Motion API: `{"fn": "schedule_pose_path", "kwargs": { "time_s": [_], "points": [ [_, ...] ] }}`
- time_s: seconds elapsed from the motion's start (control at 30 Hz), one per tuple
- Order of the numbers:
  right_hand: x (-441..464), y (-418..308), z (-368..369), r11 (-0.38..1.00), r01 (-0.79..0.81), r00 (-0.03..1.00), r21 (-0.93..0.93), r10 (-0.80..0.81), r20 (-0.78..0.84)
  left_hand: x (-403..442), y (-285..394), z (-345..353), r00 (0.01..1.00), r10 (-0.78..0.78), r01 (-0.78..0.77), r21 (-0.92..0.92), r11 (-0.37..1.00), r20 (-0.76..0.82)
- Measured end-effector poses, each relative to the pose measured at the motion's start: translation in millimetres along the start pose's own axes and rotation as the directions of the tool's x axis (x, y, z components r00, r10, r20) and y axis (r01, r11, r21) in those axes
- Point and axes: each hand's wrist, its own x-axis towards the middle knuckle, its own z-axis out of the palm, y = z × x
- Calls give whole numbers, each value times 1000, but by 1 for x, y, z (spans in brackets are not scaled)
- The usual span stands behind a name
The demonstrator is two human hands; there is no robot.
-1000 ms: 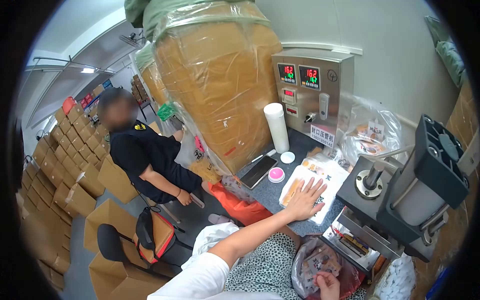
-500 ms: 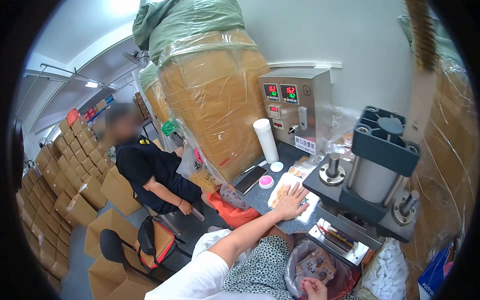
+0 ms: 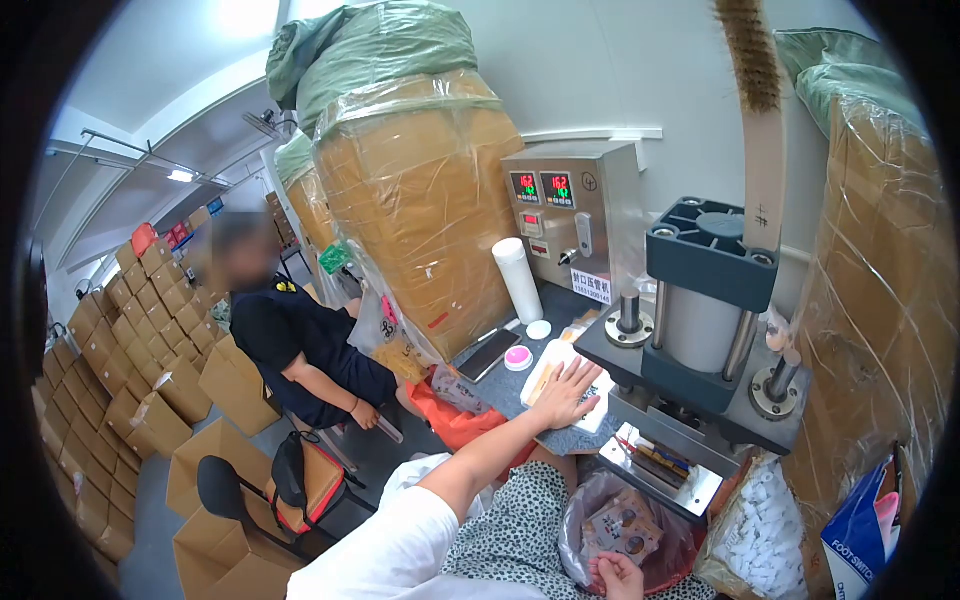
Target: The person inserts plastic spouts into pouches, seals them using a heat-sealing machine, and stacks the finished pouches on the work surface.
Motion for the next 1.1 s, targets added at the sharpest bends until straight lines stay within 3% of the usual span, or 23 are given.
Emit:
{"fn": "schedule_pose_path", "kwargs": {
  "time_s": [0.13, 0.27, 0.37, 0.4, 0.5, 0.53, 0.63, 0.7, 1.1],
  "points": [
    [5, 18, -1, 999, 37, 999, -4, -37, -8, -1, -1, -2, 1000, 13, -13, -26, 1000, -10],
    [6, 29, -2, 999, -53, 998, -1, 53, 36, 1, -3, -3, 1000, -1, 1, -29, 1000, 3],
    [-1, 22, 15, 999, -3, 1000, -36, 3, -8, 0, -4, -3, 1000, -13, 13, -20, 1000, 18],
    [-1, 19, 13, 999, -40, 997, -33, 42, 70, -1, -4, -3, 999, -20, 20, -8, 1000, 30],
    [2, 16, 21, 997, -57, 996, -61, 61, 64, 3, -3, -3, 995, -54, 54, 1, 999, 89],
    [4, 18, 21, 998, -32, 993, -54, 38, 108, 2, -4, 0, 996, -48, 48, 1, 999, 81],
    [8, 20, 26, 976, -192, 979, 104, 182, 94, 3, -5, 1, 997, -48, 48, -1, 999, 65],
    [8, 16, 28, 971, -233, 968, 43, 228, 106, 3, -6, 0, 999, -28, 28, 1, 1000, 42],
    [20, 13, 49, 971, -230, 967, 70, 219, 132, 2, -4, -4, 1000, -7, 4, -99, 995, -28]
  ]
}}
